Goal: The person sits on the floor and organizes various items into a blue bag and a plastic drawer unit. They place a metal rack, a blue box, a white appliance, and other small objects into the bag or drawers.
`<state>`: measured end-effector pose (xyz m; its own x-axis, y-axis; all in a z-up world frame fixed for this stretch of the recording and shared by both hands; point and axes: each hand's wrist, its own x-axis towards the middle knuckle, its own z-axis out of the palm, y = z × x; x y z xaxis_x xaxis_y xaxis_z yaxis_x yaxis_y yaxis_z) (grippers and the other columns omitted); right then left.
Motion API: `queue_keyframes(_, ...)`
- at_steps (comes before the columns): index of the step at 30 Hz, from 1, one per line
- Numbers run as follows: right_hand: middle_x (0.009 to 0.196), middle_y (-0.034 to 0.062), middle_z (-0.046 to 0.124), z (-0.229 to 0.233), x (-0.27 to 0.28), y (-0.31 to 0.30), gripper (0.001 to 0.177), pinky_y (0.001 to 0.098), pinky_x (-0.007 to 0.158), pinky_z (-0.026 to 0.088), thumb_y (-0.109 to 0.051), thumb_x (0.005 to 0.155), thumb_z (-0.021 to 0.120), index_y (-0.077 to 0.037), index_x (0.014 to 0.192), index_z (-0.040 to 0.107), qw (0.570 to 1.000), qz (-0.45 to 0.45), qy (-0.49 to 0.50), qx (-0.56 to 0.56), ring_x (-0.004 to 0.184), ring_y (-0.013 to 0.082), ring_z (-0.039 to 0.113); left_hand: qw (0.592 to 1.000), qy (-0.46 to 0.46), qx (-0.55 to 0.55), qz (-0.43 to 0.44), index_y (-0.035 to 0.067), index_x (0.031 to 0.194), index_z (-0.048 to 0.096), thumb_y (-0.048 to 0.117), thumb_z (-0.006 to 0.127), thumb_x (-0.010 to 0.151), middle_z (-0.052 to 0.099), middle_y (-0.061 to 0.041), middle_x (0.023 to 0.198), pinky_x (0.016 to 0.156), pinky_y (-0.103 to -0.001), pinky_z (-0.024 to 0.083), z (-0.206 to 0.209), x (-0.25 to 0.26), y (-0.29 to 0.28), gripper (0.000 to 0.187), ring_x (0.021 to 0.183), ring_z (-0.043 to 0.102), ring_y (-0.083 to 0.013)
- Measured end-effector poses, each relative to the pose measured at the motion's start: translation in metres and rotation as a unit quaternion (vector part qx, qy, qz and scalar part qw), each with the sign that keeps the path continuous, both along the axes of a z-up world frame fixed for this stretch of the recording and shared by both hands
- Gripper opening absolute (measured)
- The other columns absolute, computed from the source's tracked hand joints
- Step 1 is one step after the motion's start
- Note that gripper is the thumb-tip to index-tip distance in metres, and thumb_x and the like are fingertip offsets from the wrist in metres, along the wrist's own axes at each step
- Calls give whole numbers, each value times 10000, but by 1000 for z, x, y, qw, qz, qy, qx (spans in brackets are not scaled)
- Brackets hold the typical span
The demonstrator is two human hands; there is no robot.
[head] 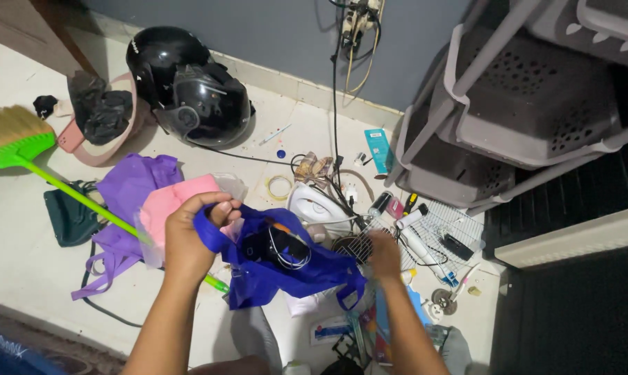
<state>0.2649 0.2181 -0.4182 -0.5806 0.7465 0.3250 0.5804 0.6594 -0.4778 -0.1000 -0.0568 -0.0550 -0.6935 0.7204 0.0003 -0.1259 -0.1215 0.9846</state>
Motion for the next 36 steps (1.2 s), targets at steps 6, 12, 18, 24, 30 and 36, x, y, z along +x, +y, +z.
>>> queue_keyframes(6,863,194,717,277,-81,-90,410,330,676,671,-218,1115,544,38,809,638,875,-130,431,-178,743,283,760,996,78,11,-50,6,1134,753,19,732,923,754,-135,950,735,-252,589,-8,29,11,212,819,664,-136)
queue_keyframes(12,941,238,661,358,-70,-97,450,297,688,651,-241,1165,361,2,826,529,833,-42,549,-50,762,288,752,971,209,-45,-110,79,1145,797,26,836,788,757,-176,976,889,-407,602,16,65,14,362,974,751,-300)
queue_keyframes(18,803,262,712,442,-108,-165,532,374,539,684,-364,1037,487,69,758,619,844,279,447,-102,590,292,764,930,276,-93,-224,112,1376,666,141,896,678,630,-231,1352,1110,-539,433,36,78,11,735,1313,562,-466)
queue_keyframes(24,895,332,603,458,-90,-152,491,395,637,694,-418,1101,442,15,896,552,726,379,545,-180,705,392,770,919,266,6,-290,110,1021,748,7,571,876,745,-163,911,891,-451,560,26,106,23,251,965,729,-430)
queue_keyframes(30,1313,229,660,348,-96,-105,668,590,1075,413,-552,956,601,-23,1354,513,906,251,248,-234,1266,325,616,987,113,-38,-107,101,950,739,-36,518,917,805,-108,823,766,-294,569,4,75,32,263,707,724,-165)
queue_keyframes(36,930,126,734,80,-44,-72,237,509,931,497,-268,1040,598,-131,945,767,990,76,88,-76,974,367,676,996,-29,14,86,119,937,635,161,514,1053,717,-60,803,573,-155,491,-14,10,19,172,671,678,-95)
